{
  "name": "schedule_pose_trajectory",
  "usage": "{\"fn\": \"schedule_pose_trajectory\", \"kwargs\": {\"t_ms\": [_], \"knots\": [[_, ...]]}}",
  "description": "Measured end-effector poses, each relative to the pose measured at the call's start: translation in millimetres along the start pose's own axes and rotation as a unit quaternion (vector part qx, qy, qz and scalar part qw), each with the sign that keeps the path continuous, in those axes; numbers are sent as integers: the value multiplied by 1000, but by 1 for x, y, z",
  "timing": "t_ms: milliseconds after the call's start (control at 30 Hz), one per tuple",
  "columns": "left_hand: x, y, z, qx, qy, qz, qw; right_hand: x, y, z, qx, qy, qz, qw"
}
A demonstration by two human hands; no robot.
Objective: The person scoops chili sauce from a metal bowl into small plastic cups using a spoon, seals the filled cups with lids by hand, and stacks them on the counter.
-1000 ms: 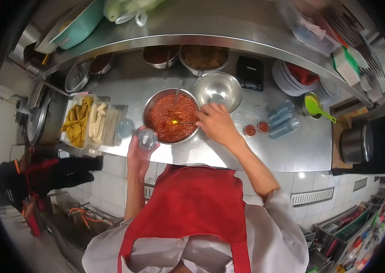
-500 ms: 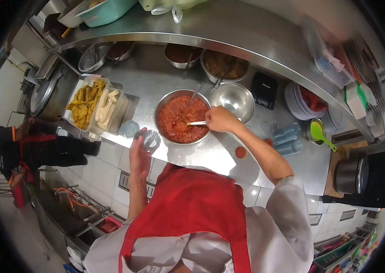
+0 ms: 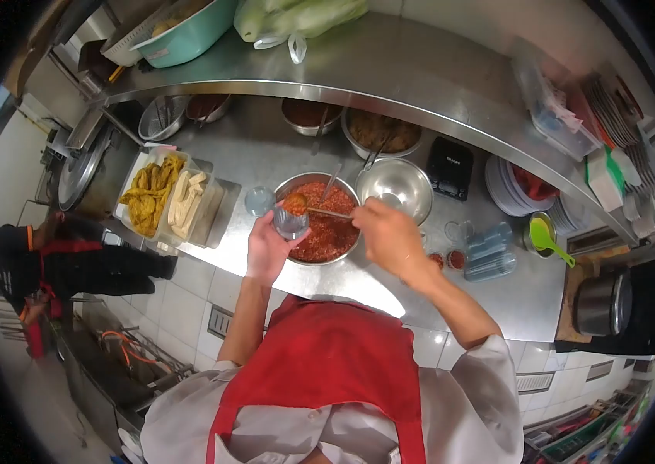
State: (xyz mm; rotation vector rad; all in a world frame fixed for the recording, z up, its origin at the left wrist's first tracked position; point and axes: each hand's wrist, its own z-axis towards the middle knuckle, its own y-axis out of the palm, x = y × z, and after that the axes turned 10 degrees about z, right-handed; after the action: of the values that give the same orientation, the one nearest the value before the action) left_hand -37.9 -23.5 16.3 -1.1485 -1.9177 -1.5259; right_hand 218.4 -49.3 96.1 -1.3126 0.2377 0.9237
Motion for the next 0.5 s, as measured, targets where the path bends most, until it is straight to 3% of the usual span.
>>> {"fn": "schedule_pose_trajectory", "kwargs": {"t_ms": [167,267,367,500], "knots": [[-7,0,16,-67,-5,-61,996,-6,25,-18,24,-60,-144,987],[0,11,15,-61,-15,-77,995,-5,25,-17,55,-19,-108,992],[-1,11,17,-48,-2,-83,995,1,20,-12,87,37,123,988],[-10,-9,23,47,57,45,996,17,10,-1,69,112,160,978]]}}
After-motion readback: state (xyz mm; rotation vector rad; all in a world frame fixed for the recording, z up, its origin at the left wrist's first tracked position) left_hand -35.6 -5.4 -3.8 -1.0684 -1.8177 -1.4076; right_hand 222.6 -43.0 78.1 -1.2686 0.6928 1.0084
